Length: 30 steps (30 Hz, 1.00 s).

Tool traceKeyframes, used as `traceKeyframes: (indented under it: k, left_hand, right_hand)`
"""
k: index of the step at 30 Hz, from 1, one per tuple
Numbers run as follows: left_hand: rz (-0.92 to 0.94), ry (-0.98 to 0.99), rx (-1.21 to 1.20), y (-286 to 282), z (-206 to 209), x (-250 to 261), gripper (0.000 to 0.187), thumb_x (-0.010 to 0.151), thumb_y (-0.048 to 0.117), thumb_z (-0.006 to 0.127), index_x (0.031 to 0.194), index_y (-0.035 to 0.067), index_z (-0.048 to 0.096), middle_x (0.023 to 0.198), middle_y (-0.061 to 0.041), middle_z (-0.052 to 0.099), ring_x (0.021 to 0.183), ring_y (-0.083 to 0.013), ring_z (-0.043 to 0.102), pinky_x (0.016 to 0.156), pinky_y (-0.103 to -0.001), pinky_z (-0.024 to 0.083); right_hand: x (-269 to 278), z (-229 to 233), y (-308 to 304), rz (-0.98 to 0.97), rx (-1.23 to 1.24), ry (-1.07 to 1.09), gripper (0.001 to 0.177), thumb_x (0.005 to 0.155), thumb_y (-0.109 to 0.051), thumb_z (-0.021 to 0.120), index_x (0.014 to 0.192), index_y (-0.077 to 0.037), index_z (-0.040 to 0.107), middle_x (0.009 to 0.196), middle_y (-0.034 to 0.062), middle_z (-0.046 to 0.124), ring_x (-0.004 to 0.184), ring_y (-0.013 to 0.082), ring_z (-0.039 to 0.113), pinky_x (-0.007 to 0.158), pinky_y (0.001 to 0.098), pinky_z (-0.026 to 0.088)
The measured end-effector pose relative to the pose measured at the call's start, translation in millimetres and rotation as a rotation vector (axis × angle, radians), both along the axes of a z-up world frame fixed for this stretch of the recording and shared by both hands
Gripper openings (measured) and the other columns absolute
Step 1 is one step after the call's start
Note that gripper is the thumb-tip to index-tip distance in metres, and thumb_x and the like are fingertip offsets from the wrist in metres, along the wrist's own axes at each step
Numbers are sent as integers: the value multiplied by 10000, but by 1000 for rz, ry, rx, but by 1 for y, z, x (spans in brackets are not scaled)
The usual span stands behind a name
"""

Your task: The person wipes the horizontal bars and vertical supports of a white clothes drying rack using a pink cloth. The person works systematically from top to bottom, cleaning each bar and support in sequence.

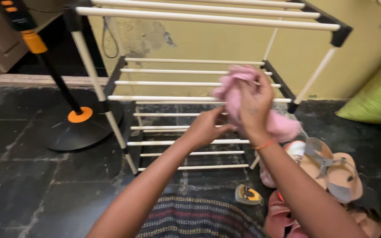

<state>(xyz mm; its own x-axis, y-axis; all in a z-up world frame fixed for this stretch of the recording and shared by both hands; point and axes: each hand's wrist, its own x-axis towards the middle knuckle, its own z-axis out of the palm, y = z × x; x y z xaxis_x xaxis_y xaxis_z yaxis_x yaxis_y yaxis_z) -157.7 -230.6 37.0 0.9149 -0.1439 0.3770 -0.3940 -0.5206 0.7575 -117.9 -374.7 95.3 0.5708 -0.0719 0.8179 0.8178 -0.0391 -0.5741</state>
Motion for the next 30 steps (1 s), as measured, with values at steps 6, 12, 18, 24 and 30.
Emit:
traceKeyframes:
  k: [6, 12, 18, 24, 30]
  left_hand:
    - [585, -301, -351, 126, 34, -78, 162, 891, 121, 640, 885, -3, 744, 753, -196, 738, 664, -267, 728, 625, -373, 539]
    - [986, -760, -355, 240, 54, -87, 167, 954, 79, 670, 1044, -52, 723, 761, -205, 644, 655, -307, 616, 641, -411, 485]
    - [793, -96, -161, 319, 10, -81, 214, 847, 199, 762, 911, -5, 784, 745, -158, 740, 653, -217, 722, 645, -354, 541]
    - [542, 618, 23, 356, -38, -99, 207, 798, 191, 763, 969, 88, 815, 797, -168, 774, 653, -244, 740, 647, -365, 588]
    - [750, -82, -306, 336, -69, -79, 253, 902, 174, 743, 1133, 87, 800, 888, -124, 798, 729, -124, 726, 674, -282, 556]
  right_hand:
    - [-36, 36, 158, 225, -92, 104, 136, 961, -100, 737, 1059, -6, 724, 1002, 26, 734, 928, 83, 661, 814, 256, 559]
    - [-42, 54, 286, 96, -127, -89, 184, 1006, -132, 677, 1139, -24, 745, 1020, 160, 628, 939, 270, 619, 860, 354, 522]
    - [-48, -2, 313, -4, -448, -338, 132, 929, -73, 685, 1047, -31, 727, 1068, 172, 613, 1002, 381, 617, 870, 455, 506]
    - [-93, -136, 290, 30, -260, 249, 184, 915, -69, 684, 1086, -4, 698, 1022, 135, 719, 936, 271, 700, 819, 353, 549]
    - [-64, -163, 325, 116, 53, 400, 244, 991, -143, 701, 1169, 24, 709, 1014, 70, 743, 912, 100, 665, 822, 262, 541]
